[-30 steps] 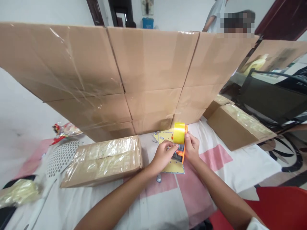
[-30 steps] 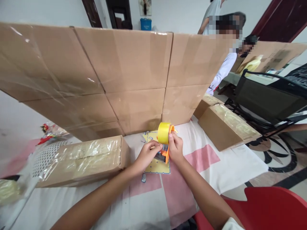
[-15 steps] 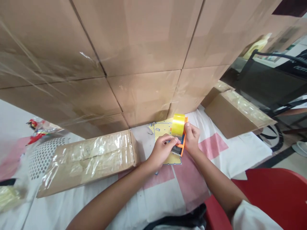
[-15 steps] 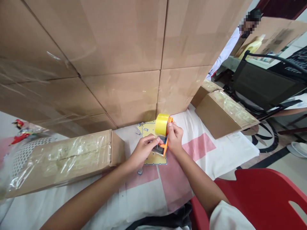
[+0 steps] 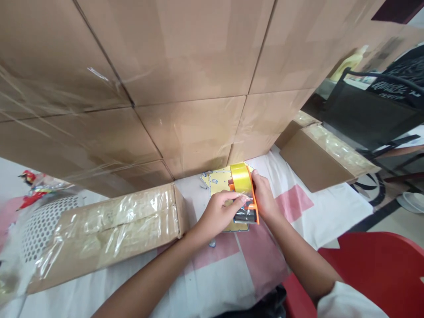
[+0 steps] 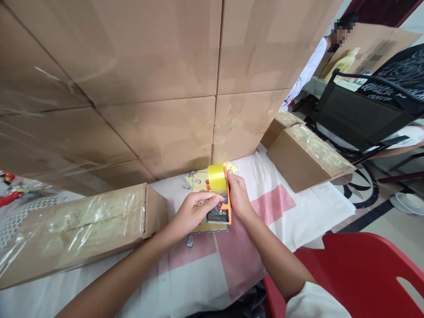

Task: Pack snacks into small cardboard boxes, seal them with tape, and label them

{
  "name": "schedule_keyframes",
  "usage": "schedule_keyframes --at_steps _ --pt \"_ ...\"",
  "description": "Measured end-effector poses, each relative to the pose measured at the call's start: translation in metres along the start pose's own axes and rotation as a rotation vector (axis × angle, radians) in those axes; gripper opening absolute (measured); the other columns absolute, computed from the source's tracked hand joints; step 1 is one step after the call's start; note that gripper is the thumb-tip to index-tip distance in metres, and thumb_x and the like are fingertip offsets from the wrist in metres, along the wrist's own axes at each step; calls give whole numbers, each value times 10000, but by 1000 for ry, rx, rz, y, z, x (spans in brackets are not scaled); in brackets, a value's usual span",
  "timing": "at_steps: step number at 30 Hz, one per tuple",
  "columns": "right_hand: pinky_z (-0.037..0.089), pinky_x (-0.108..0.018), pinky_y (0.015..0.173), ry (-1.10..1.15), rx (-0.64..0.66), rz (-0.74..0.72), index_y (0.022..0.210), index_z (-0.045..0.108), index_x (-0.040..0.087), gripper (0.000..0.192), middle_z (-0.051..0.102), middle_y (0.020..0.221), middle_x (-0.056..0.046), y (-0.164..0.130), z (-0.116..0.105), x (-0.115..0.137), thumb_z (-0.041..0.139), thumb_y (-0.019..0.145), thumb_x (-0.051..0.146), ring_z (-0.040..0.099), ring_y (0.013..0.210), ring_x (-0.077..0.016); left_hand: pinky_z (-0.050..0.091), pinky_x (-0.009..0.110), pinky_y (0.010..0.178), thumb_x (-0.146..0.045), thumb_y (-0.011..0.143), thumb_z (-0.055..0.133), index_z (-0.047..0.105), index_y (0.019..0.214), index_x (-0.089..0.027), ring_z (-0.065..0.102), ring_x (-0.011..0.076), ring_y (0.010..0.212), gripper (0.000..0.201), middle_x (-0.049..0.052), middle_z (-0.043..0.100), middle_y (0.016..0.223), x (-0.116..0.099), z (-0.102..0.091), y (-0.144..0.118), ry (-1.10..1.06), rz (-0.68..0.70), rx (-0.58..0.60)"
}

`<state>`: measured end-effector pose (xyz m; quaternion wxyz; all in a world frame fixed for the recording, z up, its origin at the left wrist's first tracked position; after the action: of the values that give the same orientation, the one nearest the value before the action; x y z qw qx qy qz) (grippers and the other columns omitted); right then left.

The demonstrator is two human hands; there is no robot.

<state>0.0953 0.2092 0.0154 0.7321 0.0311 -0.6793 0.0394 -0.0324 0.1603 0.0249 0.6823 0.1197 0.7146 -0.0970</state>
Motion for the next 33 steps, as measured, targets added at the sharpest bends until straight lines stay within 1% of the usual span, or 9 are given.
schedule_keyframes --at_steps 3,9,13,15,18,22,25,29,33 --pt "337 -245 467 -89 -117 -86 598 508 190 683 469 553 4 3 -9 -1 565 857 819 395 496 -108 520 305 843 -440 967 579 788 874 -172 714 234 949 353 58 794 943 8 5 2 -32 -34 39" --pt "268 -279 489 -374 -182 -481 534 340 212 699 322 506 19 2 -17 12 470 954 757 293 508 -111 561 334 934 -431 932 618 751 816 -167 750 233 962 317 77 799 923 3 -2 4 -252 -137 -11" --pt "282 -297 524 -409 -244 -531 554 335 216 660 302 519 20 4 -21 12 438 1003 687 290 532 -125 594 351 878 -487 880 707 719 916 -164 766 221 835 325 81 794 872 6 1 5 -329 -182 23" --pt "307 -300 543 -422 -262 -535 568 347 216 634 316 532 20 4 -21 10 441 1018 652 296 542 -128 604 331 730 -543 851 733 696 979 -159 737 192 670 407 87 792 862 14 7 4 -353 -232 51" --pt "320 -302 557 -441 -281 -523 589 365 214 599 344 553 21 5 -22 4 441 1036 605 303 547 -126 549 291 533 -586 841 730 679 1010 -153 641 138 484 468 100 791 885 24 13 1 -366 -279 72" --pt "307 -305 540 -423 -290 -489 588 366 216 611 361 550 16 4 -22 -5 430 1026 637 305 537 -127 536 278 505 -561 848 730 668 1017 -149 641 133 474 449 106 788 899 24 18 -4 -390 -268 95" --pt "334 -303 520 -313 -264 -367 583 366 226 646 396 543 3 6 -21 -13 428 976 735 348 537 -138 526 272 490 -545 841 737 651 1018 -149 635 130 460 442 106 785 892 20 21 -7 -402 -284 114" --pt "343 -299 476 -163 -144 -198 646 530 214 704 489 575 -19 5 -12 -16 380 916 847 414 521 -146 504 243 472 -472 849 740 635 998 -144 609 106 429 375 93 778 859 14 24 -9 -433 -322 134" --pt "350 -291 496 -185 -35 -277 674 602 194 750 541 610 -41 1 -5 -7 357 918 859 453 560 -150 491 225 442 -432 851 737 628 999 -133 591 93 410 352 100 778 865 13 27 -13 -445 -352 147"
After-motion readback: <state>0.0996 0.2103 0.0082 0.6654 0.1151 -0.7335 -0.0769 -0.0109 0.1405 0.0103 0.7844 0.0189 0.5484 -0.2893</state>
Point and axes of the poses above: each hand's wrist, its own y-axis towards the middle knuckle, its own z-axis out of the palm, x = y × z, the point moved 6 cm from there along y, towards the middle knuckle
